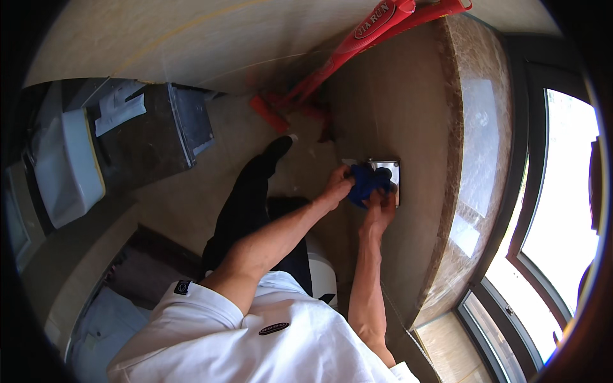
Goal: The person wipes the bathroom surfaces using a blue cloth. They clean the wall tiles, the toilet tank, the toilet seat lid, the toilet base, and the window sill. The person moves systematically around the toilet and window area to wipe down the fixtures.
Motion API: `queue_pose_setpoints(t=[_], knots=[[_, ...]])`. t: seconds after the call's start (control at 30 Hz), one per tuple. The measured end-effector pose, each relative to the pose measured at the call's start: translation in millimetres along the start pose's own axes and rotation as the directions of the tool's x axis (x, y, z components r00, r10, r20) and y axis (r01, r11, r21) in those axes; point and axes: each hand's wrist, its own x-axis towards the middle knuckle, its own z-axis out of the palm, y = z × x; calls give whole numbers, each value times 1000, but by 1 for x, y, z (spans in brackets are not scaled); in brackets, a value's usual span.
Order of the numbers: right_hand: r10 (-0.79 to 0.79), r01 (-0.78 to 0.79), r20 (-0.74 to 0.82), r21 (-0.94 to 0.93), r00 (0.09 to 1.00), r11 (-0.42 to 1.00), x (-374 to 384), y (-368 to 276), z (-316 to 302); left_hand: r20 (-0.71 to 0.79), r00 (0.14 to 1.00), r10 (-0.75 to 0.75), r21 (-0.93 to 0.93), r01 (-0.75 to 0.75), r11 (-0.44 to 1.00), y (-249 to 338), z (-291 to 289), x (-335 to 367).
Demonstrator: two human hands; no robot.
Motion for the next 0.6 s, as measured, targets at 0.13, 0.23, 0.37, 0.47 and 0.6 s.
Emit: queue_pose_setpoints(t=[0.13, 0.23, 0.37, 0.47, 0.6], knots=[[12, -11, -16, 49, 1000, 999, -2, -10, 8, 42, 999, -4, -43, 6, 999, -5, -8, 6], [20, -17, -32, 98, 999, 995, -9, -18, 9, 55, 998, -20, 9, 20, 1000, 0, -10, 5], [18, -16, -20, 88, 1000, 996, -8, -13, 0, 5, 1000, -25, 17, 25, 1000, 15, -1, -10], [11, -11, -7, 85, 1000, 996, -10, -16, -2, -8, 1000, 17, 69, -17, 997, 8, -3, -15], [31, -30, -17, 39, 999, 999, -5, -10, -15, 1, 1000, 5, 4, -5, 1000, 14, 6, -30]])
